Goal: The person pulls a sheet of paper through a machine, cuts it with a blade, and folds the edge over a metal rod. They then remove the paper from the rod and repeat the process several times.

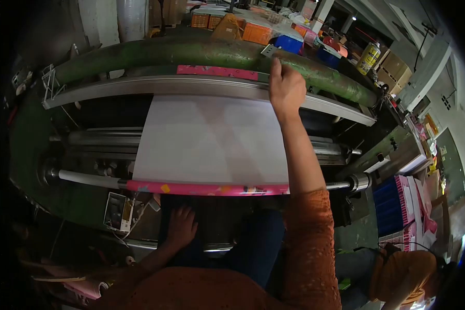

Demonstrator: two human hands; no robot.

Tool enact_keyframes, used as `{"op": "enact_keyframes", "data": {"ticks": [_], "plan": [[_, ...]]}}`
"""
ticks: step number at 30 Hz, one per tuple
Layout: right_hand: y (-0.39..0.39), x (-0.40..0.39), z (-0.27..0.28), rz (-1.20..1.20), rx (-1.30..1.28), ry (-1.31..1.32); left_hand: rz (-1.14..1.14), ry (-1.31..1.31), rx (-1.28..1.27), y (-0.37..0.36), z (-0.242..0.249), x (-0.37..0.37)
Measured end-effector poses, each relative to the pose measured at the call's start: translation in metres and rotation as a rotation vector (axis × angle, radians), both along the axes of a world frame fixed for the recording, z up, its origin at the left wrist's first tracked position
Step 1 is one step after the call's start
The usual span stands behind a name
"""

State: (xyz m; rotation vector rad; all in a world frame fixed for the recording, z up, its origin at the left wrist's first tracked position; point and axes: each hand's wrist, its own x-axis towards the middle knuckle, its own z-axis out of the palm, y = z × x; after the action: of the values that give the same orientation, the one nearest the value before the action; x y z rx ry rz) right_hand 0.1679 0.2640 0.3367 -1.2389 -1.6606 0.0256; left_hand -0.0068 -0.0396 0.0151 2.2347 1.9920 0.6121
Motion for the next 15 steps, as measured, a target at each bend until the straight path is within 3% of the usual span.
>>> {"op": "enact_keyframes", "data": {"ticks": [3,5,7,10,12,13,15], "plan": [[0.061,-0.010,0.014,0.002,-0.072,0.082,-0.012,0.018,0.042,-0.001,0.004,0.000],[0.062,-0.013,0.011,0.011,-0.088,0.124,-0.004,-0.003,0.056,-0.001,0.002,0.001],[0.022,-0.014,0.008,0.158,-0.023,0.090,0.002,-0.023,0.066,-0.001,0.003,-0.002],[-0.067,-0.021,-0.035,0.702,-0.138,0.292,-0.036,-0.174,0.015,0.001,0.014,-0.006],[-0.131,-0.016,-0.073,0.850,-0.453,0.248,-0.003,-1.080,-0.397,0.005,0.033,-0.002],[-0.163,-0.010,-0.082,0.825,-0.625,0.091,-0.005,-1.076,-0.409,0.007,0.048,0.004],[-0.196,0.005,-0.133,0.878,-0.757,0.016,-0.147,-1.576,-0.075,0.010,0.076,0.020]]}}
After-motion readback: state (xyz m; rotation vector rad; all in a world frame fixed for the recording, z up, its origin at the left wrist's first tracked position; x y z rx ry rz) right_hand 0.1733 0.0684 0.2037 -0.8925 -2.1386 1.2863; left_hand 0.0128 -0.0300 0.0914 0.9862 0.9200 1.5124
